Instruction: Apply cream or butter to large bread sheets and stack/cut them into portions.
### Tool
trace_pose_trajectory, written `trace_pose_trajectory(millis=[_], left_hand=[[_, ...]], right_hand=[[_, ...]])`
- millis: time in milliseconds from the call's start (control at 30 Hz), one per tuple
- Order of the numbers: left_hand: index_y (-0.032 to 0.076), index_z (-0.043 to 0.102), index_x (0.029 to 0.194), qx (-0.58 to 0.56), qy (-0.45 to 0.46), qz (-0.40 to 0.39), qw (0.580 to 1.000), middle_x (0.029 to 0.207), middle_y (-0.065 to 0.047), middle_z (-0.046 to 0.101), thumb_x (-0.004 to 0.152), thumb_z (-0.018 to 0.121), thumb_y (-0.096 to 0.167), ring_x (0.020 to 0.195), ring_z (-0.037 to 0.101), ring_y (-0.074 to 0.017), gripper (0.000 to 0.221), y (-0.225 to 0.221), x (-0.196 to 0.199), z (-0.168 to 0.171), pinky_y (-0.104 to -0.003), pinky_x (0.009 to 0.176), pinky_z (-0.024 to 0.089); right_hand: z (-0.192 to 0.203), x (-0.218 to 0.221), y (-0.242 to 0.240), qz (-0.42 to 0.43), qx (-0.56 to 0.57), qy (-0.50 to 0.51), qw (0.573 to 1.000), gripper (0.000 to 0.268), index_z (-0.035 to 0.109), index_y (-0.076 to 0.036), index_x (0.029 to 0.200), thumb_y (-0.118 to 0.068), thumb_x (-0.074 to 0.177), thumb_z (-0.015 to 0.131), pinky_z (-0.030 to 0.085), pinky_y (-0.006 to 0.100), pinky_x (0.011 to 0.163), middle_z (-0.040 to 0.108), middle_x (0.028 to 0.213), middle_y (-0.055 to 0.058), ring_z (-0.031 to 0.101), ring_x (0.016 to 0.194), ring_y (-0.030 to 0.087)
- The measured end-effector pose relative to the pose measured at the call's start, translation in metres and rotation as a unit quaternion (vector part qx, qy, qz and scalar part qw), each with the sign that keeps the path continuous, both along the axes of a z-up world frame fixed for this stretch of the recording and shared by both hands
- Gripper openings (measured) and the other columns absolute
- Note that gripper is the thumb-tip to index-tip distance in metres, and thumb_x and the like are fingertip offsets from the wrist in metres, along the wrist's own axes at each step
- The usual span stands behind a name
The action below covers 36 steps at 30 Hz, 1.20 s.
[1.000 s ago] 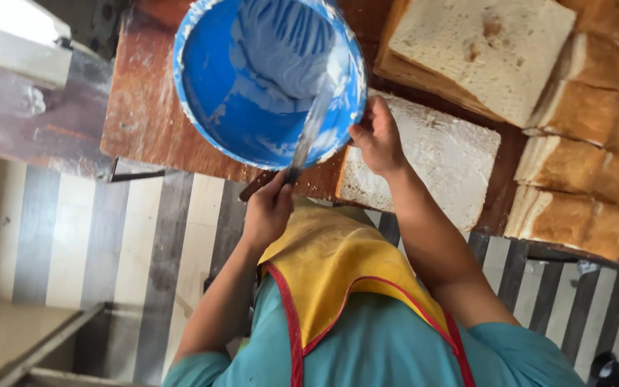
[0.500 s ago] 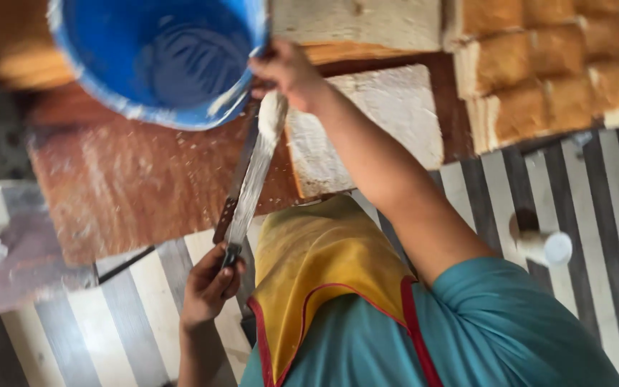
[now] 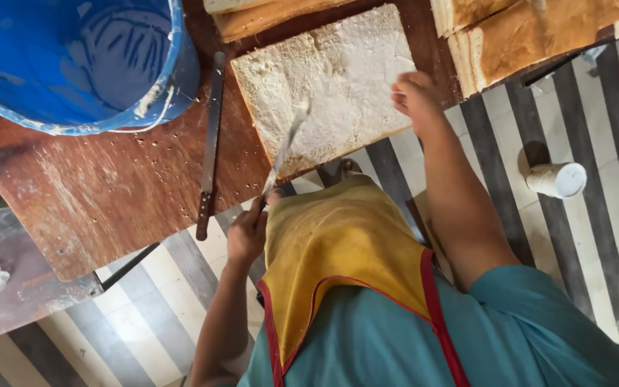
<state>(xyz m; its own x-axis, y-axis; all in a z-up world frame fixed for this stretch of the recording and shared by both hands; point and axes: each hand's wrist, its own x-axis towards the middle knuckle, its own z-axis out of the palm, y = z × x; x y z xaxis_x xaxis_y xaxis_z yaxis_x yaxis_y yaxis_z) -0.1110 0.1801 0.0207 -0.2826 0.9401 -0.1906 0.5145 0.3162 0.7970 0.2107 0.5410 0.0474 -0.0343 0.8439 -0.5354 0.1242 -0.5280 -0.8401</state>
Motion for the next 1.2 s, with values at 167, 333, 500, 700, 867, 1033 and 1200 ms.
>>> trace_pose_trajectory(millis=[167, 333, 500, 700, 867, 1033, 1200], left_hand=[[0.036, 0.059, 0.142, -0.132, 0.187, -0.008, 0.973, 0.096, -0.012, 0.071, 0.098, 0.063, 0.028, 0.082, 0.071, -0.0379, 0.045, 0.012, 0.062, -0.003, -0.051, 0.072, 0.057], [0.040, 0.066, 0.134, -0.152, 0.170, 0.046, 0.973, 0.095, -0.010, 0.074, 0.096, 0.065, 0.026, 0.083, 0.073, -0.0349, 0.040, -0.047, 0.109, -0.016, -0.047, 0.073, 0.059], [0.029, 0.071, 0.129, -0.126, 0.116, 0.151, 0.974, 0.094, -0.013, 0.075, 0.094, 0.068, 0.030, 0.088, 0.075, -0.0329, 0.035, -0.049, 0.152, 0.007, -0.043, 0.077, 0.059], [0.022, 0.066, 0.139, -0.086, 0.108, 0.238, 0.961, 0.104, -0.017, 0.076, 0.105, 0.060, 0.030, 0.089, 0.075, -0.0343, 0.035, 0.052, 0.216, -0.033, -0.044, 0.077, 0.058], [0.029, 0.062, 0.143, -0.224, 0.072, 0.251, 0.939, 0.088, -0.021, 0.073, 0.101, 0.059, 0.036, 0.083, 0.074, -0.0368, 0.042, 0.100, 0.270, -0.044, -0.050, 0.075, 0.056], [0.033, 0.065, 0.139, -0.184, 0.090, 0.145, 0.968, 0.085, -0.020, 0.074, 0.099, 0.063, 0.039, 0.085, 0.072, -0.0396, 0.040, 0.111, 0.302, -0.043, -0.050, 0.078, 0.057], [0.033, 0.067, 0.135, -0.099, 0.126, 0.107, 0.981, 0.087, -0.016, 0.075, 0.100, 0.065, 0.036, 0.081, 0.072, -0.0386, 0.034, 0.114, 0.319, -0.035, -0.050, 0.073, 0.057]], right_hand=[[-0.055, 0.080, 0.009, 0.036, 0.018, -0.105, 0.994, 0.024, 0.063, -0.011, 0.115, -0.018, 0.092, 0.069, 0.056, 0.029, 0.073, 0.069, 0.100, 0.004, 0.066, 0.084, 0.012], [-0.090, 0.139, 0.025, 0.212, 0.265, -0.360, 0.869, 0.039, 0.060, -0.002, 0.127, -0.021, 0.094, 0.071, 0.053, 0.044, 0.095, 0.067, 0.124, 0.020, 0.066, 0.113, 0.034], [-0.098, 0.163, 0.038, 0.322, 0.211, -0.386, 0.838, 0.070, 0.044, 0.001, 0.147, -0.031, 0.093, 0.074, 0.042, 0.049, 0.111, 0.052, 0.145, 0.029, 0.051, 0.133, 0.044], [-0.137, 0.205, 0.025, 0.418, 0.204, -0.313, 0.828, 0.097, 0.020, 0.001, 0.161, -0.028, 0.088, 0.076, 0.033, 0.047, 0.120, 0.022, 0.164, 0.029, 0.028, 0.150, 0.044], [-0.136, 0.206, 0.035, 0.471, 0.203, -0.293, 0.807, 0.102, 0.012, -0.001, 0.163, -0.026, 0.088, 0.076, 0.030, 0.045, 0.122, 0.009, 0.169, 0.027, 0.015, 0.156, 0.041], [-0.147, 0.211, 0.046, 0.487, 0.168, -0.270, 0.813, 0.092, 0.019, -0.006, 0.163, -0.028, 0.092, 0.073, 0.030, 0.043, 0.124, 0.009, 0.172, 0.020, 0.014, 0.158, 0.036], [-0.147, 0.212, 0.043, 0.489, 0.163, -0.275, 0.812, 0.091, 0.019, -0.006, 0.163, -0.030, 0.093, 0.072, 0.028, 0.043, 0.123, 0.008, 0.171, 0.021, 0.013, 0.157, 0.036]])
